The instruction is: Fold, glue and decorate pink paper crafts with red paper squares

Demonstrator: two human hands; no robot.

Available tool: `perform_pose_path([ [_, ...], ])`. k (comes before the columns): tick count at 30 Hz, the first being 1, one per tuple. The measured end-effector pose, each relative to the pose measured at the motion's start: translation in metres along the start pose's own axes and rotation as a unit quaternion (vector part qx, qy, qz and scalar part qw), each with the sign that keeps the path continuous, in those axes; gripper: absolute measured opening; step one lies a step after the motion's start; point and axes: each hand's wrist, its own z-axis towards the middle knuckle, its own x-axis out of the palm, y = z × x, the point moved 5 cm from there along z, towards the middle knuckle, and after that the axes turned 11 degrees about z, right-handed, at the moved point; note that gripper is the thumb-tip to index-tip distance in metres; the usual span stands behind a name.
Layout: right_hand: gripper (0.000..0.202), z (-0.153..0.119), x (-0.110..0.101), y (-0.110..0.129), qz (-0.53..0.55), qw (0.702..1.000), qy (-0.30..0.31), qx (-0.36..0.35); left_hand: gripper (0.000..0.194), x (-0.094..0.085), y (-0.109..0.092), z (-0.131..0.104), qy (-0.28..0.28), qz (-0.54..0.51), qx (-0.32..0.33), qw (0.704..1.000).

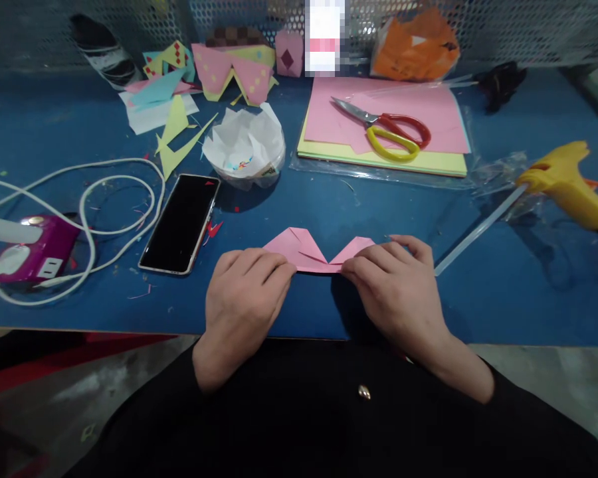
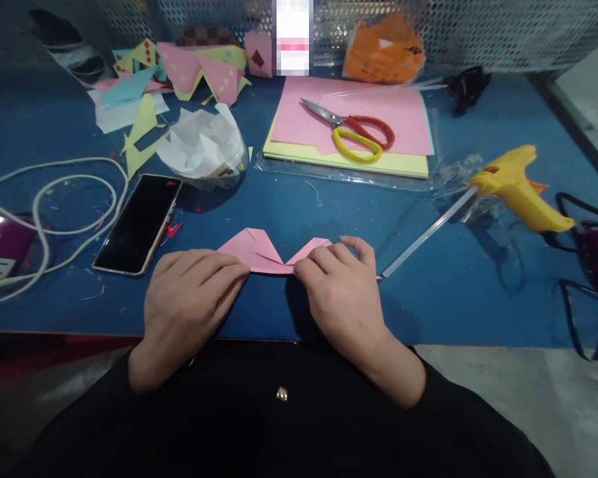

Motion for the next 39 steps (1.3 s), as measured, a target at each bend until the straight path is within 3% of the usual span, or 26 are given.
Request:
perform_pose_path([
  [10,0.02,0.001,-0.003,0.006,-0.017,0.999,0.001,0.038,0.017,0.008,0.006,0.015,0.051,-0.003,0.026,0.998],
  [20,0.021,0.002,0.001,0.004,-0.027,0.998,-0.009,0.054,0.018,0.012,0.007,0.022,0.045,0.011,0.046,0.998],
  [27,0.016,0.002,0.0,0.006,-0.043,0.998,-0.009,0.048,0.023,0.013,-0.012,0.012,-0.006,-0.063,0.137,0.989],
  [30,0.017,0.002,0.001,0.006,-0.048,0.998,-0.014,0.046,0.028,0.015,-0.019,0.009,-0.002,-0.05,0.157,0.986],
  [35,0.013,-0.012,-0.022,0.002,-0.023,0.994,-0.095,0.055,0.032,0.012,-0.024,0.008,0.013,-0.026,0.164,0.986],
  [39,0.024,-0.041,-0.042,-0.002,-0.027,0.986,-0.152,0.059,0.043,0.01,-0.025,0.008,0.02,-0.029,0.182,0.983],
])
